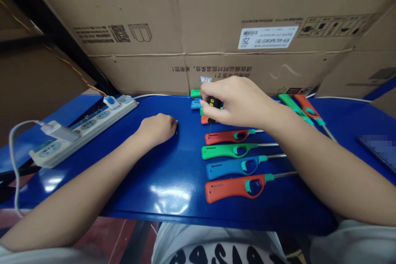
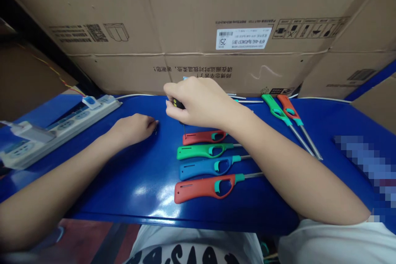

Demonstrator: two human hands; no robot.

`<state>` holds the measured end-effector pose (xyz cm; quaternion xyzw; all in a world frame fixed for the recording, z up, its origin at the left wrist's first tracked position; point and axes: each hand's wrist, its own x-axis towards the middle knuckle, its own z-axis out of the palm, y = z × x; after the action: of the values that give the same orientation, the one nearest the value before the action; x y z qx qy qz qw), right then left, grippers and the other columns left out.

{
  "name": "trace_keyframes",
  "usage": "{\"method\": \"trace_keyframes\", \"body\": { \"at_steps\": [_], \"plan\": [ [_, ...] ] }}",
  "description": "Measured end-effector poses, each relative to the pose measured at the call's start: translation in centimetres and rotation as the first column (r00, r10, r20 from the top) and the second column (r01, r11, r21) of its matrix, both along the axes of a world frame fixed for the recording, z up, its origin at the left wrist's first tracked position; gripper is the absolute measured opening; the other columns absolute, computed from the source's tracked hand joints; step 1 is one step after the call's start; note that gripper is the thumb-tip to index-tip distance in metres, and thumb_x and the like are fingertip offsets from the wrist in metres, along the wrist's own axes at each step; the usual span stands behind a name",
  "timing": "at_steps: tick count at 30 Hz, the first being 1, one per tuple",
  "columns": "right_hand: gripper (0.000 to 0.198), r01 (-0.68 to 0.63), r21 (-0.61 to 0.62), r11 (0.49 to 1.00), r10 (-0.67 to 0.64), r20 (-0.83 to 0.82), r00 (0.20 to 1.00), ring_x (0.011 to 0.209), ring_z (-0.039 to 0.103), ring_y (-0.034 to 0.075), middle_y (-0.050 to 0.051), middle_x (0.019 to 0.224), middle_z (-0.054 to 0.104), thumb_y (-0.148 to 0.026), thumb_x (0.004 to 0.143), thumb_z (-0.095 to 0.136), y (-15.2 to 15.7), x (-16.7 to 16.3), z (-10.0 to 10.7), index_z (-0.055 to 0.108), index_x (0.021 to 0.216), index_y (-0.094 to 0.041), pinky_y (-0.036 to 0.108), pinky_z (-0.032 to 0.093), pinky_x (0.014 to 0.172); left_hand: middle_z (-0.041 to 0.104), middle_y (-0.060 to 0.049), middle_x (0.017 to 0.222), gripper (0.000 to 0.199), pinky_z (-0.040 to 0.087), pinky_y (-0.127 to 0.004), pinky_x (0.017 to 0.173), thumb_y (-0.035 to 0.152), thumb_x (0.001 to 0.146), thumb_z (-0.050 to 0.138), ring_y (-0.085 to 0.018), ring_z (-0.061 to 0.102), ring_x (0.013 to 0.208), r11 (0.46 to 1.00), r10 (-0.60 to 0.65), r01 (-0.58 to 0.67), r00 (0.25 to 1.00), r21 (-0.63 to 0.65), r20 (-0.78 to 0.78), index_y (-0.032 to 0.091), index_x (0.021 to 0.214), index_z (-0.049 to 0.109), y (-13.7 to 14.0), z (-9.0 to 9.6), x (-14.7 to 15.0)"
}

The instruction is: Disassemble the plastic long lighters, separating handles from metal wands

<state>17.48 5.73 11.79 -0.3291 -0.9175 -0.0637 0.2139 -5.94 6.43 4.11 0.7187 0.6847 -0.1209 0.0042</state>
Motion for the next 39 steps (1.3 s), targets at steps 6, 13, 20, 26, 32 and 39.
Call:
{"method": "trace_keyframes", "body": {
  "at_steps": [6, 13, 20, 26, 32, 39],
  "plan": [
    [0.022, 0.015, 0.011, 1.000, -0.015, 0.024, 1.000, 0.065, 0.053, 0.015, 0.003, 0.077, 0.069, -0.030, 0.093, 0.049, 0.0, -0.1, -0.1, 0.068, 0.091, -0.018, 0.028, 0.024, 0.059, 0.074, -0.019, 0.104, 0.046, 0.057, -0.048, 0.075, 0.041, 0.103, 0.032, -0.041, 0.072, 0.099, 0.989, -0.051, 0.045, 0.998, 0.143, 0.034, 0.015, 0.095, 0.070, -0.8, 0.4, 0.5],
    [0.022, -0.003, 0.009, 1.000, 0.003, 0.023, 1.000, 0.066, 0.054, 0.015, 0.003, 0.078, 0.069, -0.029, 0.092, 0.049, -0.1, -0.2, 0.1, 0.069, 0.092, -0.018, 0.028, 0.024, 0.060, 0.070, -0.012, 0.115, 0.025, 0.053, -0.044, 0.097, 0.032, 0.099, 0.049, -0.028, 0.065, 0.109, 0.775, -0.631, 0.473, 0.594, 0.419, 0.498, 0.016, 0.113, 0.061, -2.9, -1.5, 2.7],
    [0.023, 0.014, 0.002, 1.000, -0.014, 0.038, 0.999, 0.065, 0.055, 0.015, 0.003, 0.079, 0.071, -0.030, 0.092, 0.050, -0.2, -0.3, 0.1, 0.070, 0.093, -0.018, 0.028, 0.023, 0.059, 0.067, -0.013, 0.131, 0.034, 0.047, -0.048, 0.109, 0.026, 0.098, 0.055, -0.028, 0.060, 0.124, 0.729, -0.658, 0.557, 0.411, 0.398, 0.630, 0.018, 0.130, 0.058, -3.6, -3.5, 3.7],
    [0.035, 0.120, 0.084, 0.989, -0.134, 0.181, 0.974, 0.071, 0.063, 0.021, 0.010, 0.084, 0.074, -0.039, 0.099, 0.044, -1.0, -1.0, 0.3, 0.069, 0.101, -0.015, 0.029, 0.022, 0.058, 0.070, -0.013, 0.124, 0.033, 0.047, -0.050, 0.110, 0.030, 0.095, 0.060, -0.029, 0.062, 0.121, 0.742, -0.644, 0.514, 0.367, 0.431, 0.671, 0.017, 0.125, 0.062, -3.4, -3.7, 3.9],
    [0.035, 0.239, 0.088, 0.967, -0.253, 0.213, 0.944, 0.074, 0.066, 0.026, 0.013, 0.082, 0.071, -0.037, 0.102, 0.041, -3.0, -2.1, 0.5, 0.067, 0.102, -0.014, 0.031, 0.029, 0.059, 0.075, -0.012, 0.114, 0.022, 0.054, -0.046, 0.100, 0.029, 0.095, 0.060, -0.028, 0.069, 0.111, 0.800, -0.576, 0.423, 0.348, 0.425, 0.740, 0.016, 0.111, 0.068, -2.8, -4.6, 3.6],
    [0.024, 0.094, -0.006, 0.996, -0.090, 0.239, 0.967, 0.076, 0.063, 0.021, 0.014, 0.101, 0.069, -0.022, 0.100, 0.038, -4.0, -1.8, 0.8, 0.054, 0.115, -0.011, 0.031, 0.035, 0.059, 0.077, -0.008, 0.114, 0.022, 0.057, -0.040, 0.097, 0.028, 0.087, 0.072, -0.025, 0.071, 0.107, 0.783, -0.591, 0.383, 0.210, 0.490, 0.779, 0.018, 0.107, 0.071, -2.1, -5.1, 3.6]
  ]
}}
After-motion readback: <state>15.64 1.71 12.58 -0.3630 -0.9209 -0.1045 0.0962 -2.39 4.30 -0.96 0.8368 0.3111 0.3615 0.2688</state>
